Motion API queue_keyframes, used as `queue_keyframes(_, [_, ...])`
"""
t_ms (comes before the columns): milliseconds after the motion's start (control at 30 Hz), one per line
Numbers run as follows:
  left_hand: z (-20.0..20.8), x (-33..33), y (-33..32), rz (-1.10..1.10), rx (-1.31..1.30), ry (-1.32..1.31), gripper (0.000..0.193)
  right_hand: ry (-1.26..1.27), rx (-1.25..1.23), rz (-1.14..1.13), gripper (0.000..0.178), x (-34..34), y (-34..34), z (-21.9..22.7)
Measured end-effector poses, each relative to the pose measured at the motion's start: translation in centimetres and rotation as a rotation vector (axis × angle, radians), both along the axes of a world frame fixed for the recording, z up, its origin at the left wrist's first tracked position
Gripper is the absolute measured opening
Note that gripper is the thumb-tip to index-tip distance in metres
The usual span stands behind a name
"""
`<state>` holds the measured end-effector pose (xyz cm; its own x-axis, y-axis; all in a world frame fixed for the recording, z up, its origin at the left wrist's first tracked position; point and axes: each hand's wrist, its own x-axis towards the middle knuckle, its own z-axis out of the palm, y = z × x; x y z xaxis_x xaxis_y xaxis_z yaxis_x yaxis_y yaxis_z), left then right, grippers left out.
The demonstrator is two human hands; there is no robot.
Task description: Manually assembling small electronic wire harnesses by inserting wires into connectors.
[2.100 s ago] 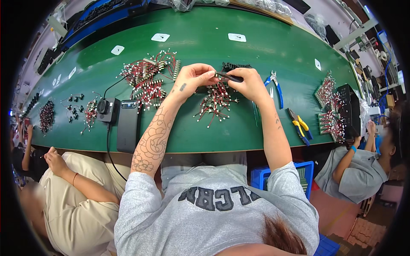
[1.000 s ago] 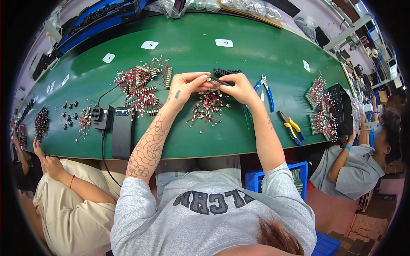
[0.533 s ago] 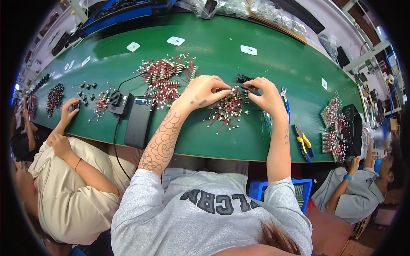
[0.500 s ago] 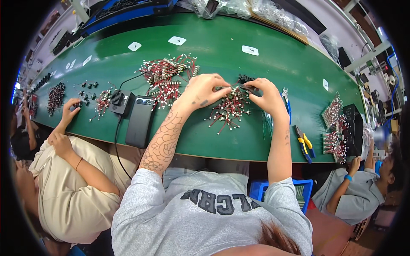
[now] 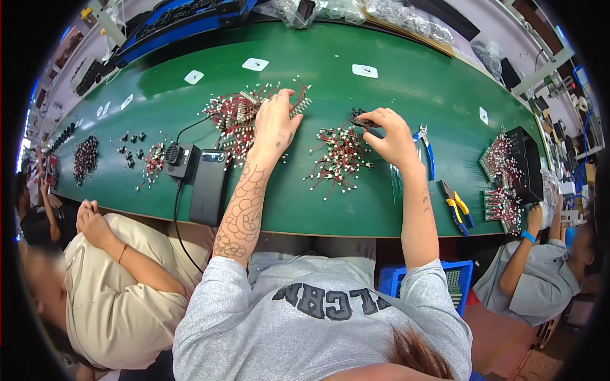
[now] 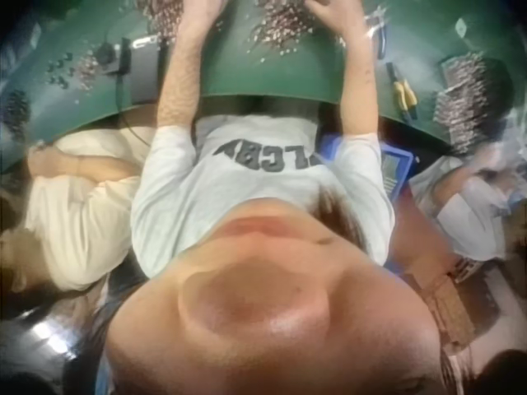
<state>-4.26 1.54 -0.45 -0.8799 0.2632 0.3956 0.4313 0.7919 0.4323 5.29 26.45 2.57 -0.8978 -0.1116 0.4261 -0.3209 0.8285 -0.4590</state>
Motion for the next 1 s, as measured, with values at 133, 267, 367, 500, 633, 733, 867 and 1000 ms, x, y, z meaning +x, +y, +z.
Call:
queue_keyframes(133, [1.8,1.1,0.7,-0.255,0.263,0.161,0.023,-0.056,-0.218,-0.012,0.025,-0.1,-0.9,-0.7])
queue_keyframes(267, [2.4,2.1,1.2,-0.218,0.137,0.285,0.022,-0.087,-0.258,-0.028,0.024,0.0,-1.7,-0.6])
queue_keyframes(367, [3.2,2.3,1.4,-0.170,0.127,0.381,0.022,-0.105,-0.282,-0.033,0.024,0.1,-1.7,-0.3])
queue_keyframes(500, [3.9,2.4,1.4,-0.072,0.224,0.546,0.024,-0.127,-0.312,-0.045,0.025,0.1,-1.8,0.1])
queue_keyframes(633, [4.2,1.6,0.9,-0.047,0.593,0.674,0.026,-0.104,-0.334,-0.027,0.023,0.0,-1.9,0.1])
queue_keyframes(733, [4.6,2.3,1.2,-0.342,1.089,0.094,0.027,-0.101,-0.425,-0.002,0.023,0.1,-1.9,0.0])
queue_keyframes(867, [4.4,2.6,1.9,-0.660,1.464,-0.805,0.039,-0.076,-0.517,-0.002,0.022,0.2,-2.0,0.0])
queue_keyframes(1000, [2.3,1.5,1.3,-0.808,1.420,-1.089,0.035,-0.011,-0.530,-0.062,0.022,-0.1,-2.1,0.1])
